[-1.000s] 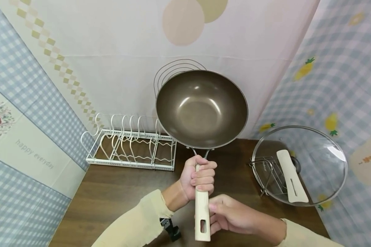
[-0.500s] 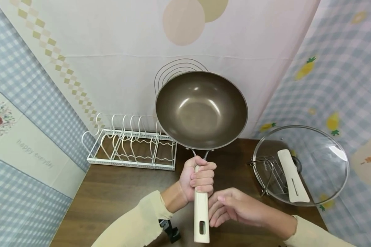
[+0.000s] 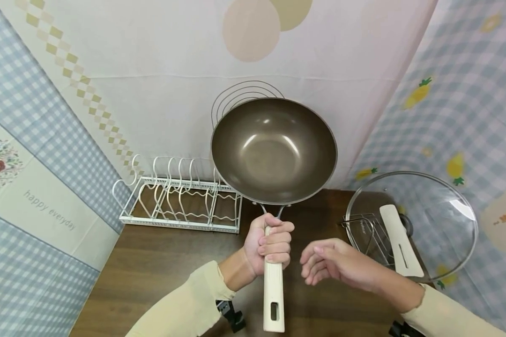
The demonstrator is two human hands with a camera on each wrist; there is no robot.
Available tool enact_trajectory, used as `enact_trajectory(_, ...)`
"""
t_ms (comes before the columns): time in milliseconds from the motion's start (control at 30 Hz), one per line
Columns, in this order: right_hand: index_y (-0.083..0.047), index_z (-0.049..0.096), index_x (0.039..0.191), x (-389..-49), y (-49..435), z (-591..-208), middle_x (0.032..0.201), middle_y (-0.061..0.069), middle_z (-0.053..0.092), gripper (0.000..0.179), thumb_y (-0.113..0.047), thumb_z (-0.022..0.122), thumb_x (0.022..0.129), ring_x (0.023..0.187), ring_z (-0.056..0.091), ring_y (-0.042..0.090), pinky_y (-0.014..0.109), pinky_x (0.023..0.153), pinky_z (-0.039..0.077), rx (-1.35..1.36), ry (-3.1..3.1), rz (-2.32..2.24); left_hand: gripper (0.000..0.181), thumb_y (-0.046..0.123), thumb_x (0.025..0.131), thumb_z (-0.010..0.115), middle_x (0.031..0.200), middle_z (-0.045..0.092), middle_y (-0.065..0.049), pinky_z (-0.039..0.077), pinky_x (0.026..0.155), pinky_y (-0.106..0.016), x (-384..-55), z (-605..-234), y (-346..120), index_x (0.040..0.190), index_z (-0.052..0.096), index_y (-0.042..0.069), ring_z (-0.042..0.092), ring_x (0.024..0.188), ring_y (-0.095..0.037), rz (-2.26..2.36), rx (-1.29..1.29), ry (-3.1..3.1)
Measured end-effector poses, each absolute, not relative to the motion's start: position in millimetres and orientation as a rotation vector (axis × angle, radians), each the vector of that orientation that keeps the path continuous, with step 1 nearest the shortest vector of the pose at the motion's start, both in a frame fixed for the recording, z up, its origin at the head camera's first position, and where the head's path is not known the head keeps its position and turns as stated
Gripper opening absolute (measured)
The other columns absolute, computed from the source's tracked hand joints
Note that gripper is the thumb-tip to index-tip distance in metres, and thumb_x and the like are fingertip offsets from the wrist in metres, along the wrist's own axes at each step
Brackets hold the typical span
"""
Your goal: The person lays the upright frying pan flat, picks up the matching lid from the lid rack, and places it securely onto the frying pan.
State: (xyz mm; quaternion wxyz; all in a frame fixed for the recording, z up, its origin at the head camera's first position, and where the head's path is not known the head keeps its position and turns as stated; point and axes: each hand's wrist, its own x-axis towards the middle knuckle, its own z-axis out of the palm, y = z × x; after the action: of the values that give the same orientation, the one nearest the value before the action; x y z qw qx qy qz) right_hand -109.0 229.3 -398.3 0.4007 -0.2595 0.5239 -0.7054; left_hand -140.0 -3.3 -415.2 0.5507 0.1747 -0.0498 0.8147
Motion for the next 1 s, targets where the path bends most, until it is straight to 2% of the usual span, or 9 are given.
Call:
enact_trajectory(200,0.001,0.061,0.124,-121,243,-394,0.113,0.009,0.074,0.04,-0.005,0.024,0.112,0.102,0.074,0.018,0.031,0.09,0.061,-0.734,1.361,-1.86,0.029,0.025,0.091,0.045,0.047,0.02,0.011,0.021,0.042,-0.019,-139,-416,-3,0.07,0.025,0.02,0.026,0.036,-0.004,1.925,0.419,-0.112)
enact_trajectory(400,0.001,0.058,0.128,-131,252,-385,0.119,0.012,0.072,0.036,0.0,0.027,0.11,0.109,0.072,0.021,0.036,0.097,0.059,-0.767,1.446,-1.891,0.029,0.024,0.09,0.045,0.047,0.021,0.011,0.021,0.042,-0.019,-138,-416,-4,0.07,0.026,0.02,0.026,0.036,-0.004,1.932,0.411,-0.112)
enact_trajectory(767,0.005,0.058,0.127,-155,271,-368,0.118,0.01,0.073,0.035,0.003,0.027,0.11,0.11,0.072,0.024,0.034,0.098,0.058,-0.858,1.603,-2.008,0.03,0.025,0.091,0.045,0.046,0.021,0.011,0.022,0.042,-0.019,-134,-417,-3,0.07,0.024,0.019,0.027,0.036,-0.005,1.925,0.42,-0.132)
enact_trajectory(1000,0.01,0.059,0.124,-171,280,-356,0.117,0.016,0.073,0.033,0.002,0.03,0.11,0.112,0.072,0.026,0.035,0.1,0.058,-0.851,1.661,-2.149,0.029,0.024,0.091,0.044,0.047,0.021,0.011,0.021,0.043,-0.019,-132,-419,-3,0.07,0.025,0.019,0.027,0.036,-0.005,1.919,0.417,-0.135)
